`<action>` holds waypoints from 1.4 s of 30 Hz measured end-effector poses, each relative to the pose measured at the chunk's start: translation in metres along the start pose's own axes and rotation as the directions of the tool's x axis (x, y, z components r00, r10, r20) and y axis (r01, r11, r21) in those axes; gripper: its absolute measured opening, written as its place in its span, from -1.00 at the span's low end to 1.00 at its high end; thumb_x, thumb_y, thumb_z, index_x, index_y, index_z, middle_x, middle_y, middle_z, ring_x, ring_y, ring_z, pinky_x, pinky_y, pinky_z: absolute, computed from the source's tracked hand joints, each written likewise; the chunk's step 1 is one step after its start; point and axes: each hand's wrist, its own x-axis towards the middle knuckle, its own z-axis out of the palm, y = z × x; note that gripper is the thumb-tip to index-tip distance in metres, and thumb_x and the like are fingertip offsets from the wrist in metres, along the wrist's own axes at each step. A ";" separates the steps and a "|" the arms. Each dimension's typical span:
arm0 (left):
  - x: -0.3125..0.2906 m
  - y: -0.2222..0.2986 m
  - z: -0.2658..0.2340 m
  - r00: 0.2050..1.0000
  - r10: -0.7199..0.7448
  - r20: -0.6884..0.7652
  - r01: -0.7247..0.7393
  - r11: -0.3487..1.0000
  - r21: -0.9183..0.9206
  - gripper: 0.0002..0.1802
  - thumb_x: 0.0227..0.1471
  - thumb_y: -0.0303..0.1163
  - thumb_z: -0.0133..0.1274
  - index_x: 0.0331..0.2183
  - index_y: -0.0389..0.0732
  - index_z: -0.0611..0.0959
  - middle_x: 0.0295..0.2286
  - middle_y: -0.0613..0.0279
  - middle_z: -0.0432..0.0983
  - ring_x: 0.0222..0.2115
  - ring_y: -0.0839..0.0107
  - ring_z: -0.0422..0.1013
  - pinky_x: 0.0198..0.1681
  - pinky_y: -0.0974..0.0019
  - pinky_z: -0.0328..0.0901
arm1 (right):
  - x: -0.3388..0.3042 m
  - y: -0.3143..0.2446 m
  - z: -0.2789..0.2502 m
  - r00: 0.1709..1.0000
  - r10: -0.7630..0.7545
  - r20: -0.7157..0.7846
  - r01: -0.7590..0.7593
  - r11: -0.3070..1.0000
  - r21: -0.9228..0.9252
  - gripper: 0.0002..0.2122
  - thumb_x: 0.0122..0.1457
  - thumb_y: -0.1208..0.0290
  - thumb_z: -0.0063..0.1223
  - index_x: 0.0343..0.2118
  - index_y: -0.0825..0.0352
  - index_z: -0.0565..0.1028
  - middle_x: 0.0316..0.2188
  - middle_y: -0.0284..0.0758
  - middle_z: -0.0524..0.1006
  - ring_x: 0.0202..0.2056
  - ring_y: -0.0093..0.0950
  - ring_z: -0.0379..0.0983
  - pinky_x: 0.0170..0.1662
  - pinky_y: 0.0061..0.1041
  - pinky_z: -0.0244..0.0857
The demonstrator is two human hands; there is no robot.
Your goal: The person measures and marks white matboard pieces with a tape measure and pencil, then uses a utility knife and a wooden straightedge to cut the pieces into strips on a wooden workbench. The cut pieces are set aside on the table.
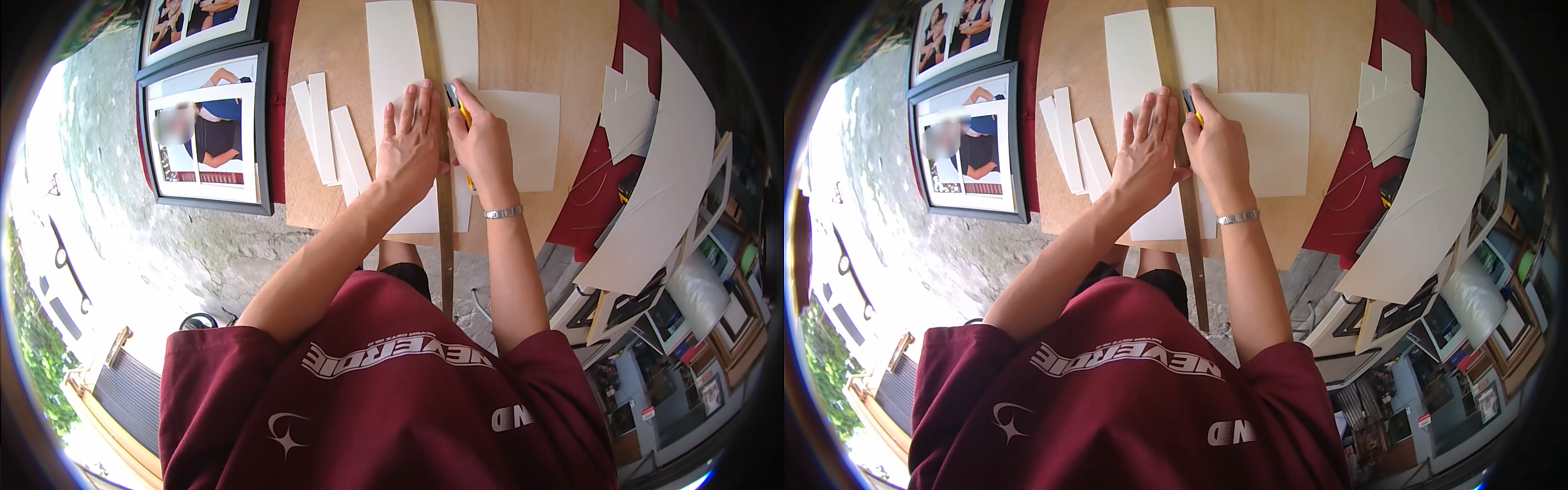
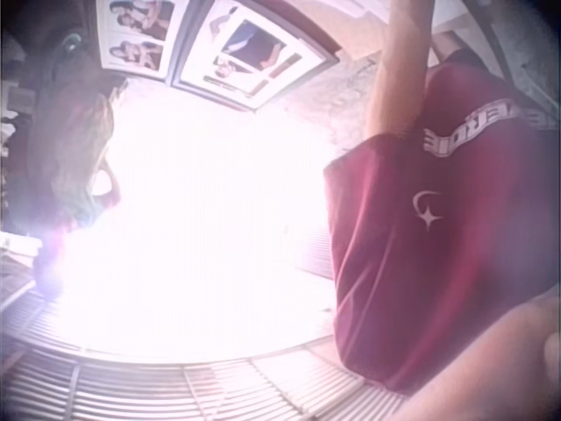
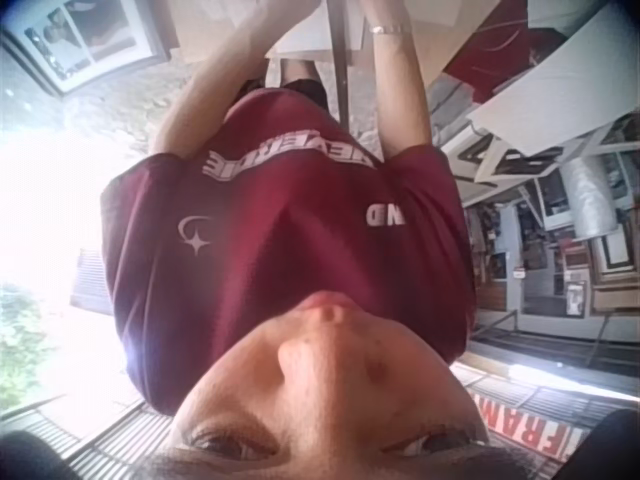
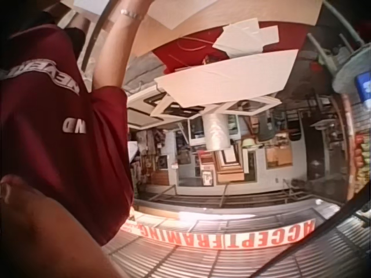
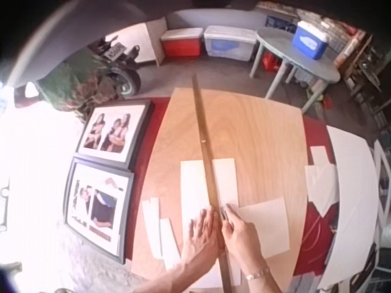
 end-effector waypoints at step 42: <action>0.000 0.011 -0.003 0.992 -0.112 0.050 0.110 0.993 0.030 0.32 -0.07 -0.16 0.40 0.46 -0.29 -0.09 0.49 0.08 -0.35 0.50 0.05 -0.39 0.45 -0.34 -0.19 | -0.061 -0.011 -0.009 0.989 0.101 0.104 -0.080 0.978 -0.191 -0.57 0.28 0.45 0.11 0.22 0.34 0.49 -0.24 0.10 0.62 -0.22 0.05 0.60 -0.19 -0.15 0.49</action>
